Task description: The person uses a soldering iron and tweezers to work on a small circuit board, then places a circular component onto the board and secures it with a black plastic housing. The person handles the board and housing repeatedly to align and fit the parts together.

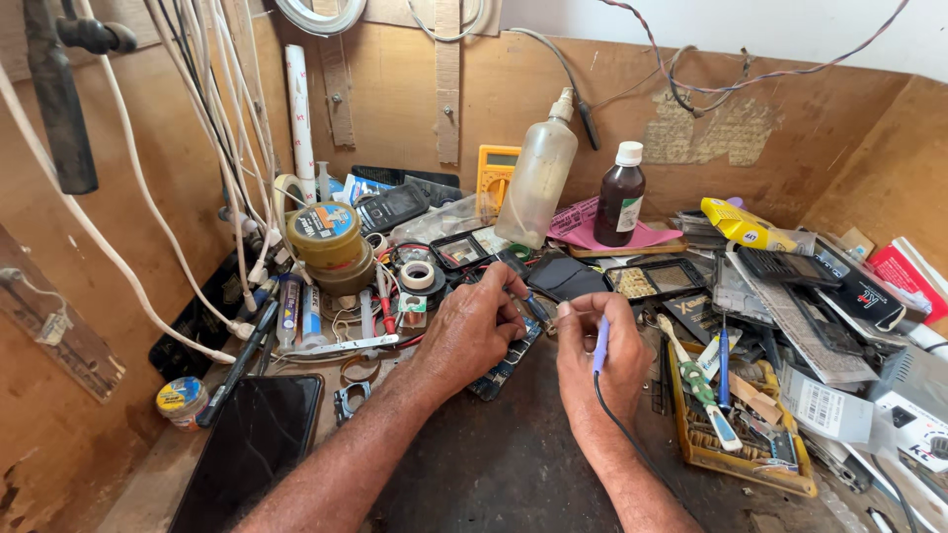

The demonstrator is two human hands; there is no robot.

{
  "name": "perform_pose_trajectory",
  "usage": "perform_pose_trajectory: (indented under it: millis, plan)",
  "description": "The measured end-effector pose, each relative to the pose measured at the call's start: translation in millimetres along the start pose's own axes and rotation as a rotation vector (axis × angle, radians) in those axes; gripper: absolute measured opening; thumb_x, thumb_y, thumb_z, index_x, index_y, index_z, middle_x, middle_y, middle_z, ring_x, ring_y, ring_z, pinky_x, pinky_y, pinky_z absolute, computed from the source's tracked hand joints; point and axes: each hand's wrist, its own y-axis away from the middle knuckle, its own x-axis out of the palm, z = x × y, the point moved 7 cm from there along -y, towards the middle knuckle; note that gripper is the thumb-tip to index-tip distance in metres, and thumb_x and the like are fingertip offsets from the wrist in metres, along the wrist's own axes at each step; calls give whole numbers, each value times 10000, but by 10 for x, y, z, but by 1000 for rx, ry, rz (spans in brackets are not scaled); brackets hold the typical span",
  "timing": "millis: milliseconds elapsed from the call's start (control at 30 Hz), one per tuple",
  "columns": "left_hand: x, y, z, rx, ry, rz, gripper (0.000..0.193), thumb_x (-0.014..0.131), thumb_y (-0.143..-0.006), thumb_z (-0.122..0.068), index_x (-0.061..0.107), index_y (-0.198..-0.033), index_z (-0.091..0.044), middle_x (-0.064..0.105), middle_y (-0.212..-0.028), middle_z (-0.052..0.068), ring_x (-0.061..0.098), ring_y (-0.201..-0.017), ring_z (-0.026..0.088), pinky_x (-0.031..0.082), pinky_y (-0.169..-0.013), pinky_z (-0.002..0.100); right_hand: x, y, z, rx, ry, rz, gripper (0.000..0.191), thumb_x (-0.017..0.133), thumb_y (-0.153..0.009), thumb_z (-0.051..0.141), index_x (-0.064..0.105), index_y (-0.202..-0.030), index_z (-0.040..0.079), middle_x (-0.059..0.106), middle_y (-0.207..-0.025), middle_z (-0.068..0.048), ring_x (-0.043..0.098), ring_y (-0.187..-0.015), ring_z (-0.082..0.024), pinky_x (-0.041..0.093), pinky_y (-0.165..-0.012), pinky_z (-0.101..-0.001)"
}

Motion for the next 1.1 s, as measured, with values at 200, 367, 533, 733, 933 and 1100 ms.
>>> perform_pose_trajectory:
  millis: [200,367,533,733,933,1100]
  plan:
    - [12,-15,20,-36,-3,-9,333,739,-793,12,561,-1069,-42,770,-770,101,769,-791,279,559,-711,419,-91,44,20,86,-106,-7,192,596,-1050,221,629,-1022,33,754,-781,-73,725,-685,-140,557,-610,-302]
    - [15,29,115,-110,68,-48,347,778,-785,-19,566,-1059,-42,777,-784,94,768,-786,240,560,-702,396,-105,44,42,100,-91,32,144,640,-996,181,645,-1021,39,768,-799,-69,735,-699,-143,567,-612,-304]
    - [98,19,383,-277,235,-130,429,854,-738,-77,571,-1058,-39,778,-803,66,761,-761,145,584,-688,317,30,48,14,123,-42,157,185,753,-845,61,675,-1012,69,780,-860,-65,745,-727,-168,574,-627,-313]
    - [210,-28,572,-301,267,-135,459,864,-733,-70,578,-1091,-44,782,-825,65,745,-763,131,576,-687,298,75,42,69,6,-29,221,282,763,-770,-23,672,-1023,64,733,-960,-95,772,-865,-189,589,-736,-329]
    - [249,-32,629,-296,342,-135,454,848,-750,-63,568,-1107,-28,779,-838,70,741,-771,118,585,-677,278,140,40,101,-33,6,271,279,751,-770,-27,674,-1018,74,690,-933,-99,771,-840,-198,606,-729,-339]
    - [243,-37,612,-294,344,-117,455,848,-748,-66,571,-1107,-28,787,-835,76,752,-771,122,591,-682,289,140,33,134,-78,82,255,233,777,-778,-1,683,-984,56,694,-877,-116,742,-803,-218,570,-692,-360]
